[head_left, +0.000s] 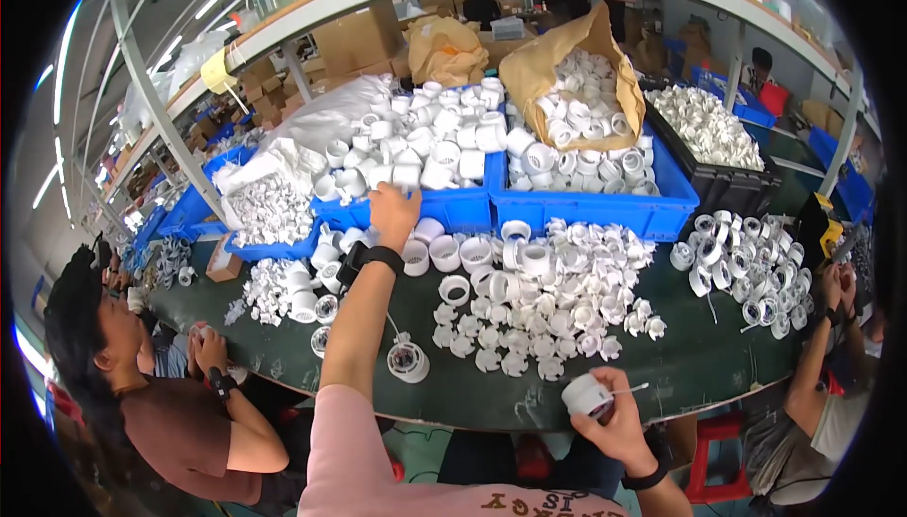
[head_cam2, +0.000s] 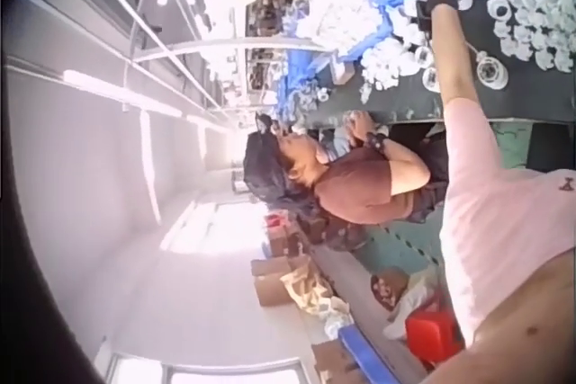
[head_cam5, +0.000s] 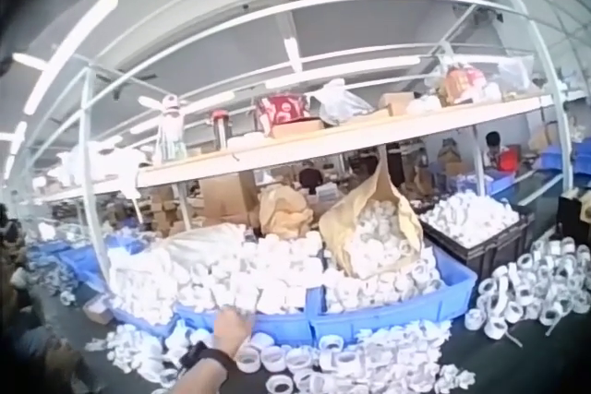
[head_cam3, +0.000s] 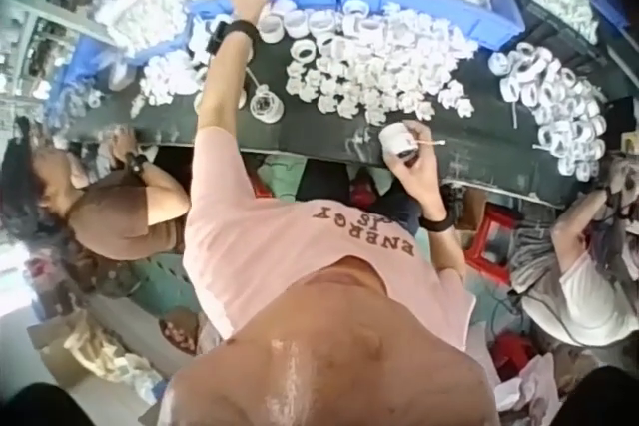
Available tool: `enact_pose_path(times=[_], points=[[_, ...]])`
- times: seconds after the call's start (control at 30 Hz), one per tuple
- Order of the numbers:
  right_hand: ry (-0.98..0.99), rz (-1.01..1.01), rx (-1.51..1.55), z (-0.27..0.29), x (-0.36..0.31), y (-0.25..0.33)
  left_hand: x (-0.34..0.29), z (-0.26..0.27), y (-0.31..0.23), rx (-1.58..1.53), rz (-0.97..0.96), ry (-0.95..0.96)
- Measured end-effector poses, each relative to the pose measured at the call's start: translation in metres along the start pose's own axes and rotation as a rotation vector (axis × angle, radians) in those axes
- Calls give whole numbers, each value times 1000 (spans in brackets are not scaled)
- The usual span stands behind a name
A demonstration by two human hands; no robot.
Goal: The person assembles camera housings by hand, picking up white plastic shells and internal components from bins. They fit the internal components into the shells, press the pieces together, and set the assembled units on the table.
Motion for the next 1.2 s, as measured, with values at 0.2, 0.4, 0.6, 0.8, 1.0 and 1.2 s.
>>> enact_pose_path(times=[0.2,0.4,0.6,0.8,1.0,1.2], points=[[45,97,-276,9,5,0,19,-6,-3,-53,-186,-110],[-22,-102,7,15,11,-18,-10,58,-22,-257,-396,-245],[-31,63,131,22,46,22,-184,101,-64,-434,-1097,660],[282,26,368,-5,57,44,-307,162,-64,-529,-1352,1086],[482,-123,530,-11,32,34,-331,171,-60,-679,-1304,1334],[428,-55,542,-37,32,47,-313,175,-57,-684,-1215,1142]])
Point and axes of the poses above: each hand's wrist, its own x-axis towards the middle knuckle, its own z-axis out of the back of the hand, y = z × x, the point moved 8 cm from there along x, towards the middle knuckle, and after that the axes turned 14 degrees about z, right-handed, at the moved point
